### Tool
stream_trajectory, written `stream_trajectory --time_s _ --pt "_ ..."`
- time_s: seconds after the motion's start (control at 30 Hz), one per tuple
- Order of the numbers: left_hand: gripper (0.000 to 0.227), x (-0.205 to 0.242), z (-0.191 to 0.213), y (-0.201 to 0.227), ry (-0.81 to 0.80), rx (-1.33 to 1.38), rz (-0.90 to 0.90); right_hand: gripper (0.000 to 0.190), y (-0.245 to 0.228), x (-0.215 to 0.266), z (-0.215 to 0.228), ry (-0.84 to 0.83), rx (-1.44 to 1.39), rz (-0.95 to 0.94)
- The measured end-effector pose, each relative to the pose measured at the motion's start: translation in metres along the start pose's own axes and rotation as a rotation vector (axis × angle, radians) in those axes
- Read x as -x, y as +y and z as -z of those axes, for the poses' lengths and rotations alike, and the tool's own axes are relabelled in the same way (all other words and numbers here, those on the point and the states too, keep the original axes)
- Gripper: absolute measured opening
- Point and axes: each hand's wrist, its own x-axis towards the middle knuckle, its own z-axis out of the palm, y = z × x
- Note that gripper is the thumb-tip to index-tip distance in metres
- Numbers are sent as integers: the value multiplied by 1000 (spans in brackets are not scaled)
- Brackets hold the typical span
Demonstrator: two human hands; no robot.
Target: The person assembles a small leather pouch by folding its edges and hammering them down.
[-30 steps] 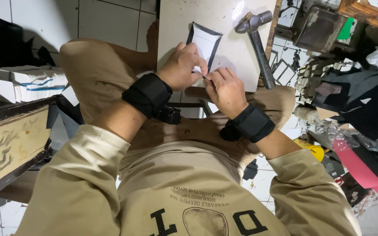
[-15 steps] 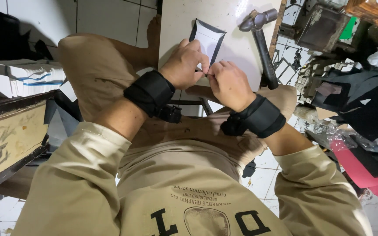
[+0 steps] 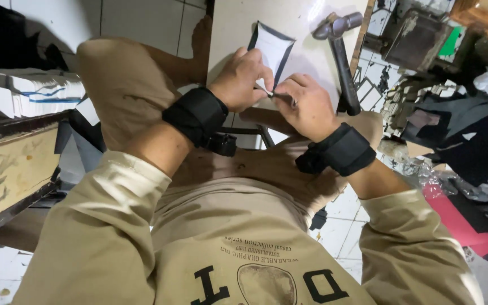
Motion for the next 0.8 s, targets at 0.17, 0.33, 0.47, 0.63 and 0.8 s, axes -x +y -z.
stream_trajectory --time_s 0.17,0.33,0.47,0.63,0.8 --pt "19 -1 0 -1 8 -4 -24 11 5 7 -6 79 105 151" --pt "19 1 -1 0 27 -9 -47 11 6 6 -9 80 161 235" --pt "17 0 1 4 -16 -19 -15 12 6 4 -10 59 111 204" --pt "16 -1 2 4 -29 -24 -10 12 8 2 -10 36 49 149" --pt "16 1 -1 -1 19 2 -44 10 9 1 -10 16 49 148"
